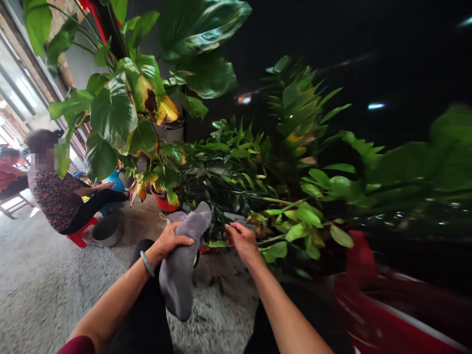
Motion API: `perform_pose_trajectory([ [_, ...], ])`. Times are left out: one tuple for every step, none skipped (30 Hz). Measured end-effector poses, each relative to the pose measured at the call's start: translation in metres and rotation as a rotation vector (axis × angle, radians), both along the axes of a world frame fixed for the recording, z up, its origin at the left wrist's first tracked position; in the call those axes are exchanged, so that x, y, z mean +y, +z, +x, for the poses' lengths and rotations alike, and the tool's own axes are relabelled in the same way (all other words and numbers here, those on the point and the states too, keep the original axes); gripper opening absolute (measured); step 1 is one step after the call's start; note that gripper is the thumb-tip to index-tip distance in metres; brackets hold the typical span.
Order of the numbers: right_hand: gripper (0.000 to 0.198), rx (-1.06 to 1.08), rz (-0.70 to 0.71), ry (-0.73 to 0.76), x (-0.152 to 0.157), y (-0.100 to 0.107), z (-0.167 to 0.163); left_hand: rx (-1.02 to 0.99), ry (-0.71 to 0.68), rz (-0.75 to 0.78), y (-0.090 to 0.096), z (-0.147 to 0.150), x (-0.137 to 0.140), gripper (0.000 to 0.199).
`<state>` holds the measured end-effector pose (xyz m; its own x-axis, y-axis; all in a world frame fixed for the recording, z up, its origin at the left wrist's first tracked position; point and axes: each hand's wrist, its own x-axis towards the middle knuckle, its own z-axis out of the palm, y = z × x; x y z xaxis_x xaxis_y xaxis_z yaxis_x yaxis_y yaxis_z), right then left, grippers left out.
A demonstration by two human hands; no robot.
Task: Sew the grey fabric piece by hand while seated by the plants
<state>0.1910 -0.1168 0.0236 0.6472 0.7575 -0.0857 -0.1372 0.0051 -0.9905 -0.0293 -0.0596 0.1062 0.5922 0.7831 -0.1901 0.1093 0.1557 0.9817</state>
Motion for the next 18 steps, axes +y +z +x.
perform_pose_trajectory([
  [0.03,-0.002,-0.002,-0.002,-0.001,-0.001,0.001,-0.034,-0.031,0.01,0.007,-0.004,-0.001,0.045],
  [0.03,-0.005,-0.004,-0.006,-0.002,-0.001,0.001,-0.07,-0.044,0.031,0.016,-0.006,-0.001,0.047],
  [0.03,-0.007,-0.005,-0.011,-0.002,-0.001,0.001,-0.106,-0.043,0.054,0.026,-0.006,0.001,0.049],
  [0.029,-0.009,-0.006,-0.016,-0.002,-0.002,0.0,-0.141,-0.031,0.072,0.035,-0.005,0.004,0.052],
  [0.029,-0.01,-0.007,-0.02,-0.001,-0.002,-0.001,-0.176,-0.012,0.086,0.041,-0.002,0.008,0.055],
  [0.029,-0.009,-0.007,-0.021,-0.001,-0.002,-0.002,-0.204,0.008,0.094,0.044,0.002,0.012,0.056],
  [0.029,-0.008,-0.007,-0.021,0.0,-0.002,-0.004,-0.215,0.031,0.095,0.043,0.006,0.015,0.055],
  [0.029,-0.006,-0.007,-0.022,0.001,-0.002,-0.005,-0.197,0.055,0.088,0.039,0.01,0.016,0.053],
  [0.029,-0.003,-0.008,-0.023,0.001,-0.003,-0.006,-0.148,0.077,0.076,0.031,0.013,0.016,0.05],
  [0.029,-0.001,-0.006,-0.026,0.001,-0.003,-0.007,-0.078,0.086,0.062,0.021,0.014,0.014,0.047],
  [0.029,0.002,-0.004,-0.028,-0.001,-0.004,-0.008,-0.001,0.079,0.047,0.011,0.014,0.011,0.044],
  [0.029,0.007,-0.001,-0.032,-0.003,-0.005,-0.008,0.066,0.053,0.031,0.002,0.011,0.007,0.042],
  [0.03,0.016,0.001,-0.037,-0.007,-0.006,-0.008,0.11,0.008,0.015,-0.005,0.007,0.002,0.041],
  [0.031,0.027,0.001,-0.048,-0.012,-0.006,-0.008,0.129,-0.049,-0.001,-0.009,0.001,-0.003,0.041],
  [0.033,0.042,0.0,-0.064,-0.019,-0.004,-0.009,0.132,-0.107,-0.013,-0.01,-0.004,-0.008,0.042],
  [0.037,0.058,0.0,-0.087,-0.026,-0.002,-0.01,0.129,-0.156,-0.022,-0.009,-0.009,-0.012,0.043],
  [0.041,0.072,0.001,-0.113,-0.033,0.002,-0.012,0.124,-0.194,-0.024,-0.005,-0.012,-0.016,0.044],
  [0.046,0.086,0.012,-0.138,-0.042,0.008,-0.015,0.116,-0.218,-0.018,0.0,-0.013,-0.019,0.045],
])
